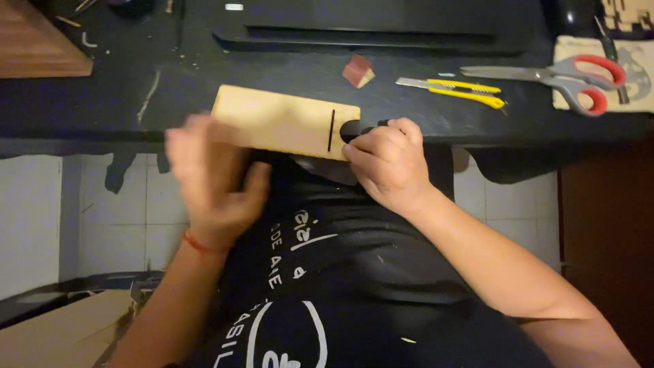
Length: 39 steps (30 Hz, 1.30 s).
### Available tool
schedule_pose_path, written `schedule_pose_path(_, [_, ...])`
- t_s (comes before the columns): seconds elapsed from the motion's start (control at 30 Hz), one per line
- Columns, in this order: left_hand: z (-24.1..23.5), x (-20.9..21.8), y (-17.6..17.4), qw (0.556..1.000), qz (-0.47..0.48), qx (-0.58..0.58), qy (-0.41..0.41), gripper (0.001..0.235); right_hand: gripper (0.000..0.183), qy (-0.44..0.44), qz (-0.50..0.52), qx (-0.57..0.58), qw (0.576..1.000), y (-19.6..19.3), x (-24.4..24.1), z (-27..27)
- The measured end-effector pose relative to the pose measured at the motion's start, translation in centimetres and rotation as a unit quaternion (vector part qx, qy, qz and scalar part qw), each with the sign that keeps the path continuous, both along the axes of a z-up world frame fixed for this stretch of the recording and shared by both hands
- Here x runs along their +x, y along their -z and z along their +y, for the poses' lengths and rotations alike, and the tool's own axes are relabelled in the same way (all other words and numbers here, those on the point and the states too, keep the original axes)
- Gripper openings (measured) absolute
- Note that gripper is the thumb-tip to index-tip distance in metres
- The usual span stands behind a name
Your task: Sanding the edges of laser-cut wooden pieces and assembling them into a stand.
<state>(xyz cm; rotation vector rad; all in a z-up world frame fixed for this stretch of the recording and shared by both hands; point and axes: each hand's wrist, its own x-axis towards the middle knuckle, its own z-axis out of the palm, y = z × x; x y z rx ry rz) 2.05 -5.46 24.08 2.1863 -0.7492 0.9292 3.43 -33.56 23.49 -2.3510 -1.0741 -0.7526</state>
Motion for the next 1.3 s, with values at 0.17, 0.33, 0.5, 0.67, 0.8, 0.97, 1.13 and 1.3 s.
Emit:
schedule_pose_path(0.17, [-2.1, 1.9, 3.1, 0.988, 0.023, 0.15, -0.023, 0.032, 0.026, -0.009, 0.028, -0.028, 0.999, 1.6, 2.4, 1.5])
schedule_pose_path(0.33, [-1.5, 4.1, 4.8, 0.995, -0.008, 0.093, -0.02, 0.024, 0.015, 0.053, 0.063, -0.01, 0.997, -1.2, 7.0, -0.6])
schedule_pose_path(0.5, [-1.0, 3.8, 3.7, 0.996, -0.014, 0.092, 0.003, 0.021, 0.042, 0.193, 0.21, -0.16, 0.945, -2.5, 8.4, 0.4])
schedule_pose_path(0.67, [-0.4, 4.3, 3.4, 0.997, -0.024, 0.074, 0.027, 0.017, 0.01, 0.155, 0.16, -0.127, 0.966, -2.5, 7.5, 0.5])
schedule_pose_path(0.8, [-0.2, 4.9, 2.6, 0.995, -0.037, 0.06, 0.066, 0.015, 0.004, 0.058, 0.118, -0.159, 0.978, -3.0, 6.8, 0.7])
schedule_pose_path(0.97, [-0.7, 4.5, 3.1, 0.989, 0.002, 0.145, -0.007, 0.049, 0.011, -0.051, 0.019, -0.1, 0.994, -2.7, 6.9, 2.1])
schedule_pose_path(1.13, [-0.8, 4.7, 3.6, 0.992, 0.012, 0.124, -0.015, 0.043, 0.022, -0.088, 0.113, -0.097, 0.985, -1.6, 7.2, 2.0])
schedule_pose_path(1.3, [-0.7, 4.8, 3.3, 0.988, -0.003, 0.153, -0.033, 0.043, 0.012, -0.072, 0.059, -0.062, 0.994, -1.9, 8.3, 2.6])
